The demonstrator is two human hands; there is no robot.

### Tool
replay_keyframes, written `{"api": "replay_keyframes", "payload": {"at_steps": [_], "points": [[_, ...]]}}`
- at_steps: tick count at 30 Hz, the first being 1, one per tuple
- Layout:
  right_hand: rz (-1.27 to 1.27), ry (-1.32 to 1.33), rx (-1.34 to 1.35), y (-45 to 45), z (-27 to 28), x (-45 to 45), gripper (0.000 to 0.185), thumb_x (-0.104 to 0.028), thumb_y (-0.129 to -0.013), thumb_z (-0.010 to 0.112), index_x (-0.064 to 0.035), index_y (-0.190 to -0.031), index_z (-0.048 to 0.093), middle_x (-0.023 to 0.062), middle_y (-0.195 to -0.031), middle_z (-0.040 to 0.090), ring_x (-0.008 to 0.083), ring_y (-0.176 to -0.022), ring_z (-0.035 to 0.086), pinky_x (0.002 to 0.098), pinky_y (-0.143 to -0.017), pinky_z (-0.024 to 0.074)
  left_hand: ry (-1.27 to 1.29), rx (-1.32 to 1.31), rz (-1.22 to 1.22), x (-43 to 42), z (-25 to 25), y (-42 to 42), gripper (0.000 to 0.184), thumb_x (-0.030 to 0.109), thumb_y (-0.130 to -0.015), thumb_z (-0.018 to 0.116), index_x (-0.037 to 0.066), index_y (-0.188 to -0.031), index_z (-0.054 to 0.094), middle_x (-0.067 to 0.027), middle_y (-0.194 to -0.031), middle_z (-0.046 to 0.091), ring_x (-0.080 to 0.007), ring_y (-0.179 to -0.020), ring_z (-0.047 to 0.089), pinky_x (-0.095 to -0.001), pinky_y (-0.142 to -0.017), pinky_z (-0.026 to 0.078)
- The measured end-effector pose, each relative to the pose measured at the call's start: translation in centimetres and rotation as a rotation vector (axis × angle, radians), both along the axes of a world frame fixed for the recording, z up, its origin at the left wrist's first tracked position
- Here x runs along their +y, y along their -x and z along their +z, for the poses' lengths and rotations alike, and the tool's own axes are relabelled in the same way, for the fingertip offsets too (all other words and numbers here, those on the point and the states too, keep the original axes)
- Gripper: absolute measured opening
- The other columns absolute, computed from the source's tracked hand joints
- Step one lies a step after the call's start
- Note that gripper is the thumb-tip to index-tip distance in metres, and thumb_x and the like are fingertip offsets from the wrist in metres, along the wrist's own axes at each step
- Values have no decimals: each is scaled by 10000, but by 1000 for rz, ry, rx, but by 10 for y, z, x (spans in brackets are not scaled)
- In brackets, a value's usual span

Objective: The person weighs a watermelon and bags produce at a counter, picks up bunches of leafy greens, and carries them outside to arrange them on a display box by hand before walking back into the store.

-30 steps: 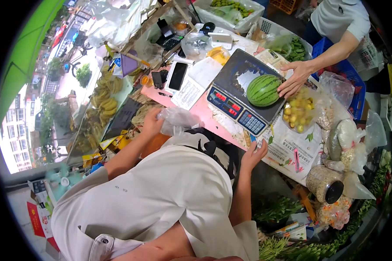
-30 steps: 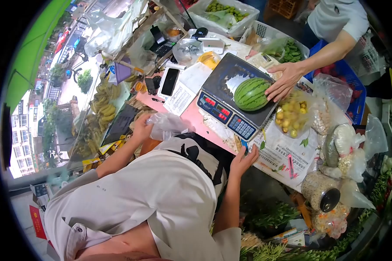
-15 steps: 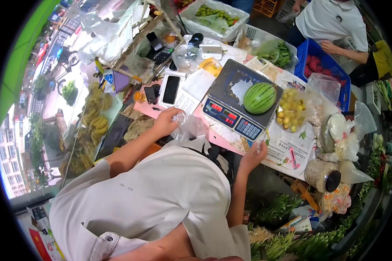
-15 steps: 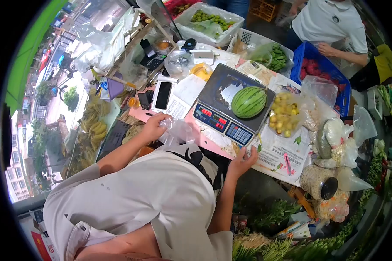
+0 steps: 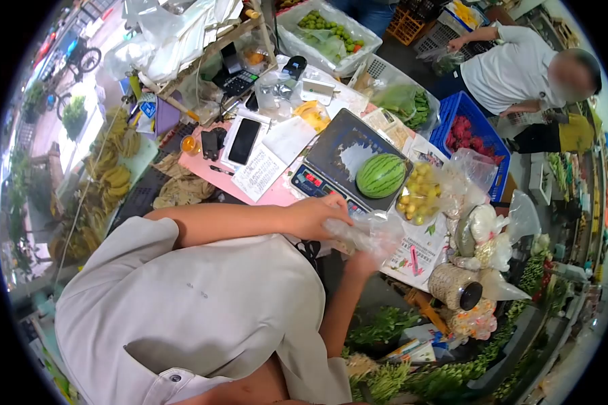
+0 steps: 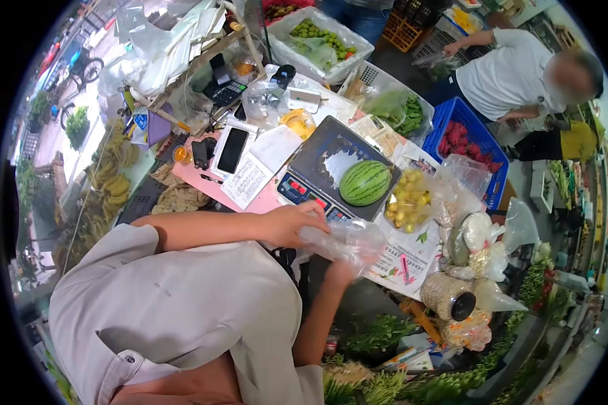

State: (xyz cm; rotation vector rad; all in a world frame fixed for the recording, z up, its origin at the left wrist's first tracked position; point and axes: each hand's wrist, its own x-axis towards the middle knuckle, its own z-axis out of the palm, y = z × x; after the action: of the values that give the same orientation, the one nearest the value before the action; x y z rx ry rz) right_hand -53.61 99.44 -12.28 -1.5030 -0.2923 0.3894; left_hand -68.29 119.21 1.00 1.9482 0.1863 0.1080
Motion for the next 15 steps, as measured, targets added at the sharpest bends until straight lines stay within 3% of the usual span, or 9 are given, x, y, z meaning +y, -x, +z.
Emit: {"api": "replay_keyframes", "payload": {"at_steps": [1, 3, 4, 5, 7, 8, 11, 12, 15], "points": [[-252, -411, 284, -8, 52, -3, 308, -169, -1010, 623, -11, -1274, 600, 139, -1310, 601, 246, -1187, 606, 395, -994, 530, 10, -9, 6, 3, -7, 2, 547, 92, -766, 776, 203, -1292, 677, -78, -1311, 509, -303, -1152, 616, -378, -953, 533], [-308, -225, 45, -30, 73, -20, 390, -273, -1078, 509, -23, -1376, 543, 140, -1380, 577, 278, -1263, 571, 467, -1098, 476, -42, 200, 49, 8, -20, 4, 557, 118, -772, 788, 205, -1309, 667, -74, -1315, 501, -305, -1173, 607, -390, -953, 531], [-332, -159, -33, -41, 79, -27, 421, -307, -1101, 471, -26, -1410, 524, 140, -1403, 569, 288, -1289, 559, 491, -1133, 458, -2, 41, 35, 5, -34, 4, 472, 132, -785, 772, 161, -1250, 696, -112, -1232, 592, -314, -1103, 636, -413, -934, 527], [-394, -184, 5, -49, 80, -28, 428, -291, -1077, 518, -7, -1397, 520, 149, -1377, 577, 284, -1253, 581, 478, -1116, 480, 10, 47, 30, 4, -49, 3, 472, 132, -785, 772, 161, -1250, 696, -112, -1232, 592, -314, -1103, 636, -413, -934, 527], [-447, -189, 42, -49, 98, -39, 440, -274, -1053, 566, 12, -1385, 517, 158, -1352, 585, 280, -1217, 603, 464, -1099, 503, 89, 236, -345, 5, -58, -7, 370, 137, -802, 748, 112, -1171, 722, -163, -1086, 679, -342, -1010, 658, -429, -910, 520], [-472, -183, -82, -47, 116, -44, 460, -286, -1038, 577, 15, -1380, 516, 169, -1318, 597, 284, -1180, 624, 441, -1061, 532, 205, 125, -346, 4, -59, -7, 266, 112, -805, 706, 70, -1066, 724, -197, -951, 713, -376, -909, 671, -458, -846, 519], [-533, 768, -1362, -87, 67, -58, 509, -329, -996, 602, 32, -1346, 521, 179, -1193, 643, 278, -1052, 678, 371, -908, 611, 143, 94, -534, 4, -38, -24, 234, 96, -786, 684, 55, -1016, 701, -205, -932, 707, -402, -884, 674, -482, -791, 516], [-520, 704, -1304, -100, 56, -71, 472, -295, -1002, 594, 32, -1336, 531, 176, -1179, 652, 277, -1002, 688, 369, -878, 620, 58, 76, -534, -1, -40, -28, 196, 97, -769, 669, 40, -956, 677, -213, -887, 700, -410, -844, 677, -493, -754, 512], [-718, -36, -290, -118, 83, -49, 327, -197, -1011, 592, 35, -1241, 613, 156, -1104, 689, 251, -882, 691, 359, -808, 616, 10, 111, -510, -9, -52, -40, 194, 105, -757, 680, 34, -937, 673, -199, -878, 698, -405, -846, 677, -477, -764, 515]]}}
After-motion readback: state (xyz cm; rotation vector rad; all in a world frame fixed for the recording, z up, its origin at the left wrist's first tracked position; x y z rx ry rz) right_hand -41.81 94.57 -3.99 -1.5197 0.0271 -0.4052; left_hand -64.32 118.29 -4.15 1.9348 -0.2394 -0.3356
